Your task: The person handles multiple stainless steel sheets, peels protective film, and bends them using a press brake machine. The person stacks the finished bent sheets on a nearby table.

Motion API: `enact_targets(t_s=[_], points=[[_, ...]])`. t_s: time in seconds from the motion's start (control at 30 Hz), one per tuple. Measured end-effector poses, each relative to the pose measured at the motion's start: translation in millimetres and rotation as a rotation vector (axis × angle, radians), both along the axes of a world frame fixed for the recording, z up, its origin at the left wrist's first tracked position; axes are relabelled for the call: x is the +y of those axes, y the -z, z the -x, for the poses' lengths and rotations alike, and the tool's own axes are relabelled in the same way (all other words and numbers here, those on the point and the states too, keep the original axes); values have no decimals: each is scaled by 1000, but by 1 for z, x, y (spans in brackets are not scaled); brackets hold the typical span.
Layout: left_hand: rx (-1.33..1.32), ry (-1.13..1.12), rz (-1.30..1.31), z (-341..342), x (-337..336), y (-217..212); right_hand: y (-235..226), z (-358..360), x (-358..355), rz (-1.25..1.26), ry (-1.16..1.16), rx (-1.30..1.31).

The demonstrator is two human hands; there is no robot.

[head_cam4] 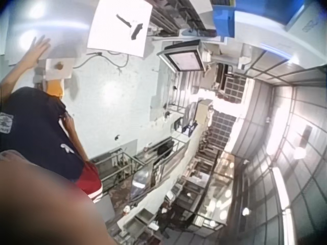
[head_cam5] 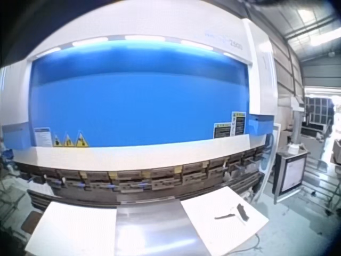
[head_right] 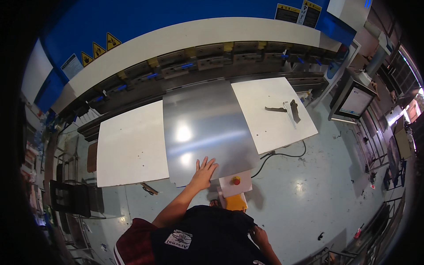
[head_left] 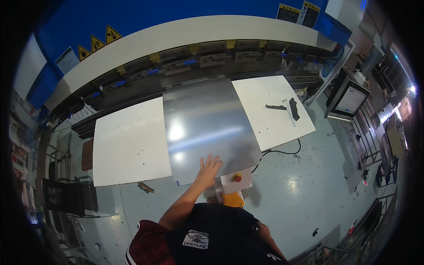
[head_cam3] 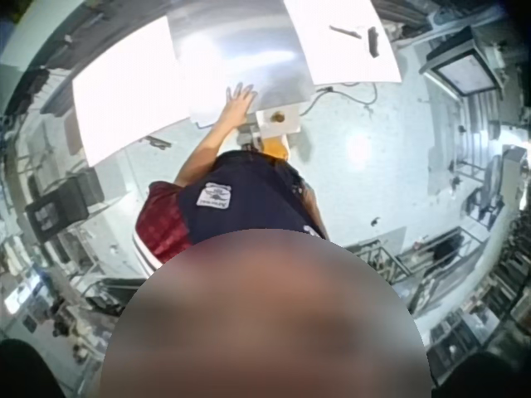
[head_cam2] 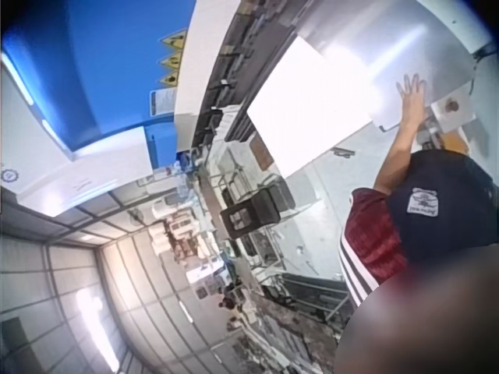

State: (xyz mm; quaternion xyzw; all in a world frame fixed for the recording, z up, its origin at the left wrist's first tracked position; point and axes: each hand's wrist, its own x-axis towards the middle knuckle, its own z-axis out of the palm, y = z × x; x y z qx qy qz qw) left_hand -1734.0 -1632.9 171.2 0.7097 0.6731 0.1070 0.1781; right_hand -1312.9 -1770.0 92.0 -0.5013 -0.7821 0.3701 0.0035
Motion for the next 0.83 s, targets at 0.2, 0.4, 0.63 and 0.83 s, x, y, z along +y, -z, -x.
enact_targets(t_s=[0.2, 0.4, 0.63, 0.83], points=[[18, 9, -8, 1, 2, 3, -6, -45, -77, -105, 607, 63], [28, 26, -16, 3, 0, 4, -51, -50, -37, 283, 1367, 1150], [13, 34, 18, 3, 3, 0, -168, 40, 63, 408, 943, 1598], [75, 52, 19, 7, 7, 15, -242, 153, 118, 571, 424, 1778]])
